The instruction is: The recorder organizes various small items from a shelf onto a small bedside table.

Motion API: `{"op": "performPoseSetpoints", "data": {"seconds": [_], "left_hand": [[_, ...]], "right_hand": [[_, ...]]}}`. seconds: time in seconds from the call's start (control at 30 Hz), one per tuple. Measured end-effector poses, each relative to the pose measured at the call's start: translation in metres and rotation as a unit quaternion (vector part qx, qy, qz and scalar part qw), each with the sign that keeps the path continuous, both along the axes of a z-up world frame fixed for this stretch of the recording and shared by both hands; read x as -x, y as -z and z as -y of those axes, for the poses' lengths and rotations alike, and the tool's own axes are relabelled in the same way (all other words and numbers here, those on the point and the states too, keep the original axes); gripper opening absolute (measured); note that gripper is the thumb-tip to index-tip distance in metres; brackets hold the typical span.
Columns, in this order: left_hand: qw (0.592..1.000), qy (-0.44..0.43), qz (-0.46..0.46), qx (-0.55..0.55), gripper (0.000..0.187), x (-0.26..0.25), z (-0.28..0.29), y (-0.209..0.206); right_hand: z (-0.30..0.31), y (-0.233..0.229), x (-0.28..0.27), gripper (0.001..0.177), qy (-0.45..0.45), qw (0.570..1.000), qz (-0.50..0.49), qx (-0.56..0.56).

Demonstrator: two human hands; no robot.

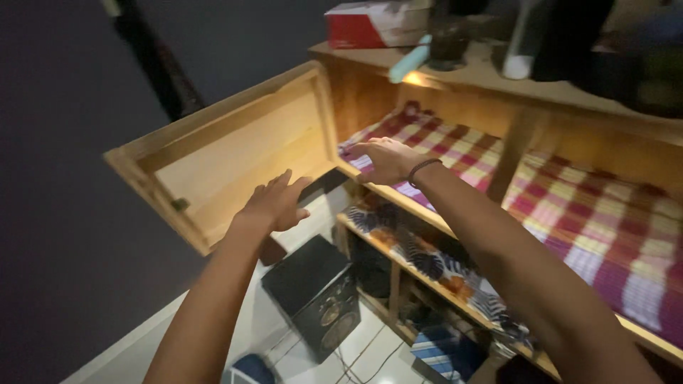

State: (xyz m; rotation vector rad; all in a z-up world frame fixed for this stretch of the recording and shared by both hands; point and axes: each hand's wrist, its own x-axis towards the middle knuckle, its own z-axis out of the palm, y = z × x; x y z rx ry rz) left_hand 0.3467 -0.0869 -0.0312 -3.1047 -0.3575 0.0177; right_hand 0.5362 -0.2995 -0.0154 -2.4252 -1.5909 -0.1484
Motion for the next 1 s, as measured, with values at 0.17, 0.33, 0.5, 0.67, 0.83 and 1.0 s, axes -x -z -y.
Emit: {"op": "performPoseSetpoints", "data": {"seconds": [0.17, 0.33, 0.5, 0.67, 0.83, 1.0], "left_hand": [[0.998, 0.061, 0.01, 0.005, 0.08, -0.04, 0.03, -0.001], [0.994, 0.104, -0.009, -0.018, 0.079, -0.065, 0.05, -0.004], [0.984, 0.177, 0.024, 0.004, 0.077, -0.093, 0.048, 0.016], [0.981, 0.191, -0.02, -0.014, 0.081, -0.097, 0.069, -0.004], [0.965, 0.259, -0.004, -0.026, 0.086, -0.125, 0.082, 0.014], [0.961, 0.276, -0.036, 0.0, 0.081, -0.124, 0.12, 0.003]], "right_hand": [[0.04, 0.012, -0.022, 0.073, 0.039, 0.999, 0.003, -0.007], [0.065, 0.023, -0.026, 0.074, 0.079, 0.997, -0.005, 0.007], [0.085, 0.049, -0.025, 0.071, 0.099, 0.993, -0.045, -0.044], [0.097, 0.053, -0.006, 0.072, 0.143, 0.986, -0.076, -0.034], [0.119, 0.051, 0.017, 0.07, 0.185, 0.977, -0.103, -0.01], [0.15, 0.051, 0.024, 0.062, 0.199, 0.973, -0.121, -0.001]]}}
